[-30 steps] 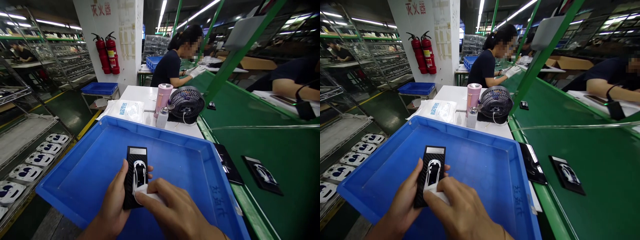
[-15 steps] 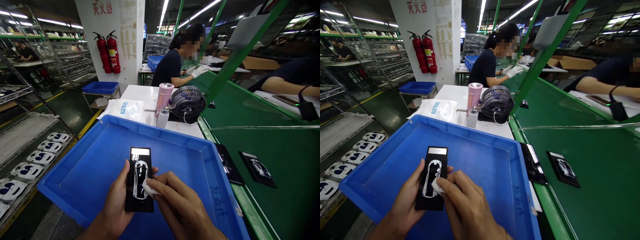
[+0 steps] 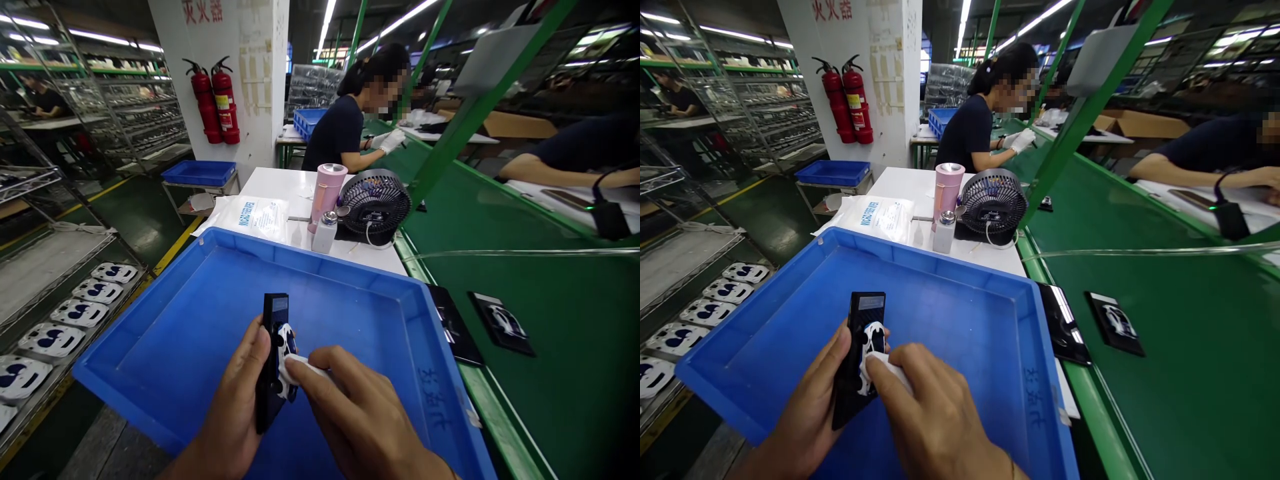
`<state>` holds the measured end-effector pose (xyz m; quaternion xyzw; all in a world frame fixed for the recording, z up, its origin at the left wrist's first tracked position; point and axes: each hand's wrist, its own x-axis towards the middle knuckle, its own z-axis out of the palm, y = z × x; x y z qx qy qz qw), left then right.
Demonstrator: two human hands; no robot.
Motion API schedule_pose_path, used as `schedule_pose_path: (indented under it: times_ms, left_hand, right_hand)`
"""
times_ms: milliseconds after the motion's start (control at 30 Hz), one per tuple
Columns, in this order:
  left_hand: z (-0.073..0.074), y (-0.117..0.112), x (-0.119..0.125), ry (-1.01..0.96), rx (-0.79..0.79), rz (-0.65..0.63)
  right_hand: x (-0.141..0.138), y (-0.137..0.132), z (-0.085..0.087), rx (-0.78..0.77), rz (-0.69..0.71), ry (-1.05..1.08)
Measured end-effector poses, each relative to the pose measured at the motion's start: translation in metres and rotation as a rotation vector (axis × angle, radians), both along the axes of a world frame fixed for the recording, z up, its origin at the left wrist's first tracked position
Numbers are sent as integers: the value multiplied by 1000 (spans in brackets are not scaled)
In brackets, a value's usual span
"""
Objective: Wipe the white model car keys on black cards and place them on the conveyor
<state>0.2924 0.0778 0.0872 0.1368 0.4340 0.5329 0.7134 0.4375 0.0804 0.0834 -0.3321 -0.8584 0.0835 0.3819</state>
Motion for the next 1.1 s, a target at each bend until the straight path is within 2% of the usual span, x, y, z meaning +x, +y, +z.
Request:
schedule_pose_path:
  times_ms: [100,233,367,433,533,633,833,933,1000,1100]
  left_hand:
    - [0,-1,0,94,82,-8]
    - [0,0,-5,137,22,-8]
    - [6,1,-7,121,-20,-206]
    - [11,1,-6,131,-60,-285]
    - [15,1,-6,181,-99,-327]
    - [14,2,-9,204,-57,-395]
    - [7,1,-16,89,4,-551]
    - [3,1,-20,35,-4,-636]
    - [1,2,-24,28,-16,-640]
    - [1,3,-29,35,-25,-651]
  right_hand:
    - [1,-4,1,33,10,-78]
    - [14,-4,10,-155,68,-70]
    - [21,8,18,-253,21,196]
    - [18,12,20,-263,41,222]
    - [13,14,18,-296,95,63]
    - [16,15,16,-322,71,-37]
    - [28,24,22,-280,88,105]
    - [28,23,23,-203,65,-82]
    - [28,20,22,-173,65,-231]
    - [30,16,19,-154,89,-269]
